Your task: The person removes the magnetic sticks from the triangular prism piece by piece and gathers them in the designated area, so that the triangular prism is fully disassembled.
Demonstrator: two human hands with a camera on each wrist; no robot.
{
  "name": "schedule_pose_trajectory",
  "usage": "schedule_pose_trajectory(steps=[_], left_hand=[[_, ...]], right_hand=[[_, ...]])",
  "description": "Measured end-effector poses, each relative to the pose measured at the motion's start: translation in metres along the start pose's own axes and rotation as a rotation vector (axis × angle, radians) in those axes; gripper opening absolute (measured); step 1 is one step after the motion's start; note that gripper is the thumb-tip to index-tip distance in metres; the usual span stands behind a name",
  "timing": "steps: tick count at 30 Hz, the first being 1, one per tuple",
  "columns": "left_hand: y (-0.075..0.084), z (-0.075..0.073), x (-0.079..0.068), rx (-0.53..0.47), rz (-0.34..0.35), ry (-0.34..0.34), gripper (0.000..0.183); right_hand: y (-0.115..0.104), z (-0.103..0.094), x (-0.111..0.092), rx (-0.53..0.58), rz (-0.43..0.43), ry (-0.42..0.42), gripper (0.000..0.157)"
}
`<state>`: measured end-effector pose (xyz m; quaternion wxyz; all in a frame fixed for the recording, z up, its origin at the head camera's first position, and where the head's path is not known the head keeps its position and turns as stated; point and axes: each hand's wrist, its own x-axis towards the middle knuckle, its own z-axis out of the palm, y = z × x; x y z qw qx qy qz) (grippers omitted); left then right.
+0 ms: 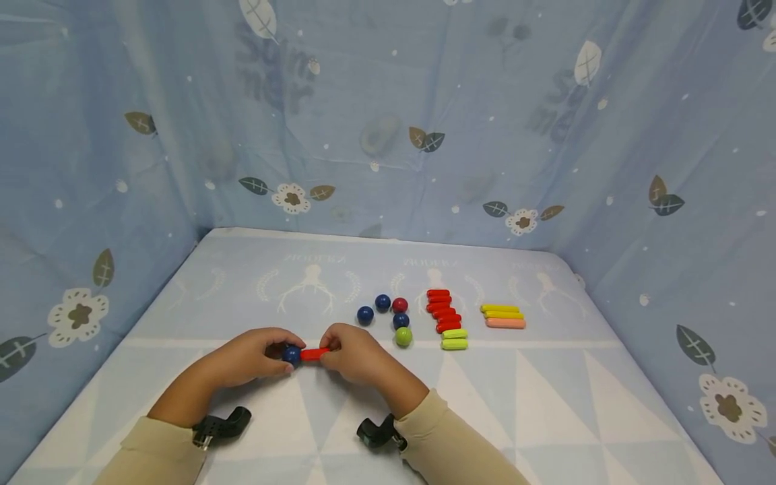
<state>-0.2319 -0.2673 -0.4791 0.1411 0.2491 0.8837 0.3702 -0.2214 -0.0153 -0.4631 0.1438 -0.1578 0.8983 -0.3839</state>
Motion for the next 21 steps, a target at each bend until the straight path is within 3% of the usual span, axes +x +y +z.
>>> schedule_pose_trajectory(steps=[6,14,21], left_hand=[[-0.001,0.0,0.0,-0.02,0.002,0.0,0.035],[0.001,-0.002,0.0,0.005,-0.001,-0.014,0.036],[0.001,-0.001,0.0,0.009,-0.01,-0.019,0.038]], right_hand=[[0.002,0.002,-0.001,0.094,-0.03,0.048,0.014],[0.005,0.0,-0.002,-0.021,-0.053,0.061,0.01],[0.017,-0.007,-0.004,-0.002,-0.039,0.054,0.017]])
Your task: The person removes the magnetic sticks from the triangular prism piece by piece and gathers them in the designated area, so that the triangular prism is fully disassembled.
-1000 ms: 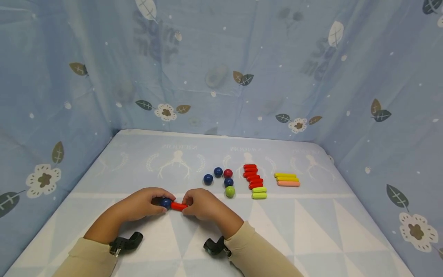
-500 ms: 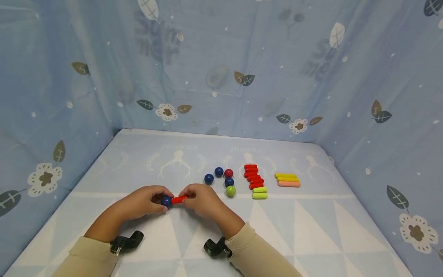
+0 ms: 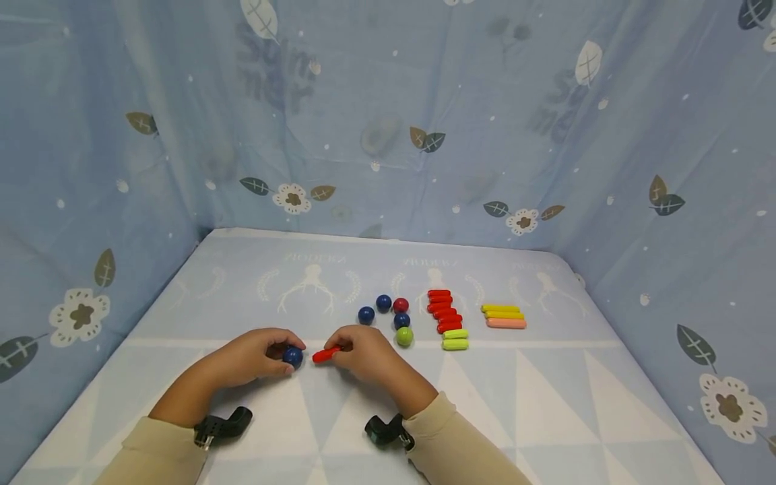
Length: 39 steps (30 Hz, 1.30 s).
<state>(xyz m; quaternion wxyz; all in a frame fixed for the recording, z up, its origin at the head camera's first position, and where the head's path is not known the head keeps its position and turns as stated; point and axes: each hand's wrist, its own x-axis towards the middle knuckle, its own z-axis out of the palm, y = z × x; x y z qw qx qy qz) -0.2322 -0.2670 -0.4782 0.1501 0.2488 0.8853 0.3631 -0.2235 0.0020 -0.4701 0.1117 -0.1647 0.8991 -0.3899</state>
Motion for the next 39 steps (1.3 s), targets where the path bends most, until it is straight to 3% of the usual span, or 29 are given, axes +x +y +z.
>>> schedule_pose_trajectory(steps=[13,20,39], left_hand=[[0.003,0.0,-0.001,0.034,-0.041,0.016,0.039],[0.001,-0.001,-0.001,0.035,-0.008,0.009,0.039],[0.0,0.001,0.0,0.001,-0.011,-0.003,0.041]], right_hand=[[0.027,-0.04,-0.018,0.158,0.086,0.063,0.016],[0.039,-0.059,-0.032,0.203,0.125,0.113,0.015],[0.084,-0.106,-0.065,0.185,0.205,0.314,0.014]])
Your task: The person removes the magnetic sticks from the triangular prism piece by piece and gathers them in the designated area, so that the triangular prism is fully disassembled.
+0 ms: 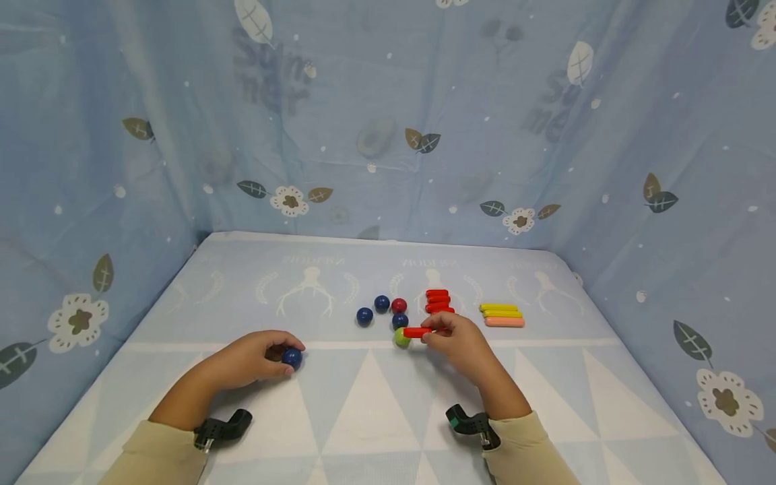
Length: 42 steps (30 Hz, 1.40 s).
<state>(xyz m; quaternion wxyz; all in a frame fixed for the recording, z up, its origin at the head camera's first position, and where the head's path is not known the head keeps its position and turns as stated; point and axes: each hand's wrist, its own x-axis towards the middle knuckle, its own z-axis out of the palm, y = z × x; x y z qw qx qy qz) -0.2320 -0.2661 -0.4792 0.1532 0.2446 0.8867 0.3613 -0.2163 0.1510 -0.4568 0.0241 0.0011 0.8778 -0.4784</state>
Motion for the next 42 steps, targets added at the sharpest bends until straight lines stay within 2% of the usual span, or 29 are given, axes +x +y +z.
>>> schedule_pose_trajectory(steps=[3,11,21,36,42], left_hand=[[-0.001,0.001,-0.001,-0.005,-0.005,-0.001,0.041],[-0.002,0.001,0.0,-0.003,0.002,-0.009,0.041],[-0.001,0.0,-0.002,0.0,0.008,-0.01,0.041],[-0.003,-0.001,-0.002,0.017,0.03,-0.004,0.043],[-0.001,0.002,-0.001,-0.008,-0.018,0.027,0.049]], right_hand=[[0.007,-0.007,-0.002,-0.02,0.005,0.014,0.015],[0.024,-0.027,-0.007,-0.089,0.089,0.049,0.017],[0.042,-0.04,-0.01,-0.204,0.113,0.029,0.017],[0.054,-0.039,-0.011,-0.227,0.151,0.004,0.016],[0.049,-0.041,-0.013,-0.16,0.202,0.024,0.03]])
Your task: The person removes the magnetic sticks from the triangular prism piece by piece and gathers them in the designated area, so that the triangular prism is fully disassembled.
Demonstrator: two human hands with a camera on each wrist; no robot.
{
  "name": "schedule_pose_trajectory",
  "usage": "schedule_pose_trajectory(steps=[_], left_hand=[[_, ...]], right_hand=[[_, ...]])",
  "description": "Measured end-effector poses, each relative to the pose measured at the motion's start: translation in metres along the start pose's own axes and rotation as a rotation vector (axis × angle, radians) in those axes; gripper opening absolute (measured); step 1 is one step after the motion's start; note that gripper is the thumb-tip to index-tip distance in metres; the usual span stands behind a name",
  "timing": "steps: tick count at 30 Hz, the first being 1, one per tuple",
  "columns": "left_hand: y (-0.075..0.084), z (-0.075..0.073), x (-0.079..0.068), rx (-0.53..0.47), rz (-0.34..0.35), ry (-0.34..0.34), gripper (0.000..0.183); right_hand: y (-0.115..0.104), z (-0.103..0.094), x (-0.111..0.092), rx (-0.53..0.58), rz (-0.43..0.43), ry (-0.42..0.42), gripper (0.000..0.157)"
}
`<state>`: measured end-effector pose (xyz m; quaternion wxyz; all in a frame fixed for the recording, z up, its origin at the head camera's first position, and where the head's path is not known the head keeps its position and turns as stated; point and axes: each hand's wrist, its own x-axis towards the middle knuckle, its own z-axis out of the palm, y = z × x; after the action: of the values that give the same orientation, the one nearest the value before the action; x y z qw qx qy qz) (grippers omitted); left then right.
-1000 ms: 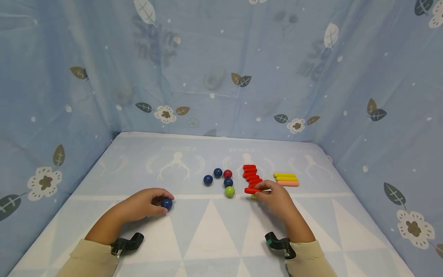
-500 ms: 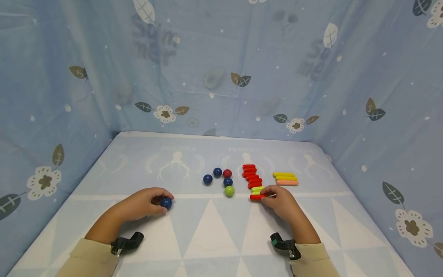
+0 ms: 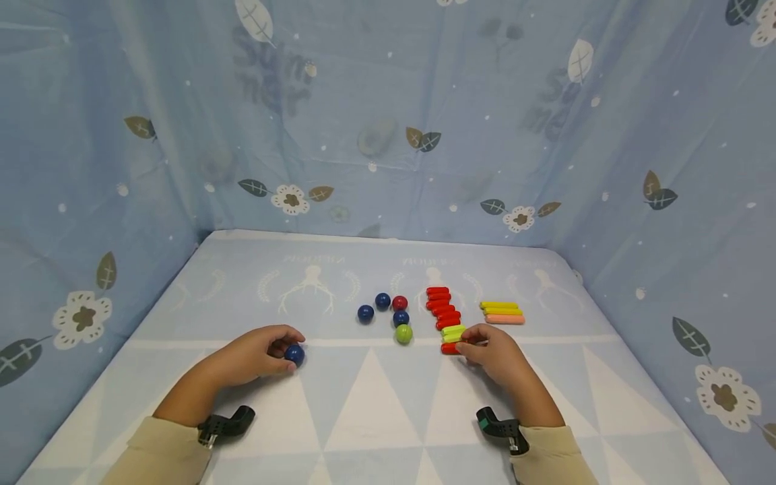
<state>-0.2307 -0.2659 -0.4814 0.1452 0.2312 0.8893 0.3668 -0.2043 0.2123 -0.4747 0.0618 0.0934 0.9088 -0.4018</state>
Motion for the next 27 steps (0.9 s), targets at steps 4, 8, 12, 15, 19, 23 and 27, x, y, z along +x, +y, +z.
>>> schedule_pose_trajectory(steps=[4,8,12,15,19,23,27], left_hand=[[0.006,0.003,0.002,-0.048,-0.035,0.042,0.044],[0.018,0.009,0.01,-0.07,-0.04,0.081,0.035],[0.036,0.017,0.028,-0.065,-0.057,0.115,0.033],[0.052,0.025,0.046,-0.068,-0.075,0.125,0.033],[0.072,0.038,0.07,-0.062,-0.086,0.119,0.033],[0.086,0.05,0.088,-0.016,-0.061,0.105,0.034],[0.092,0.061,0.096,0.03,-0.05,0.076,0.034]], right_hand=[[-0.004,-0.005,-0.003,0.022,0.041,0.054,0.041],[-0.008,-0.006,-0.006,0.079,0.084,0.115,0.044],[-0.011,-0.005,-0.007,0.116,0.117,0.152,0.046],[-0.012,-0.004,-0.007,0.126,0.113,0.175,0.044],[-0.012,-0.001,-0.006,0.139,0.095,0.173,0.04],[-0.011,0.002,-0.005,0.144,0.09,0.163,0.037],[-0.011,0.004,-0.007,0.133,0.084,0.146,0.036]])
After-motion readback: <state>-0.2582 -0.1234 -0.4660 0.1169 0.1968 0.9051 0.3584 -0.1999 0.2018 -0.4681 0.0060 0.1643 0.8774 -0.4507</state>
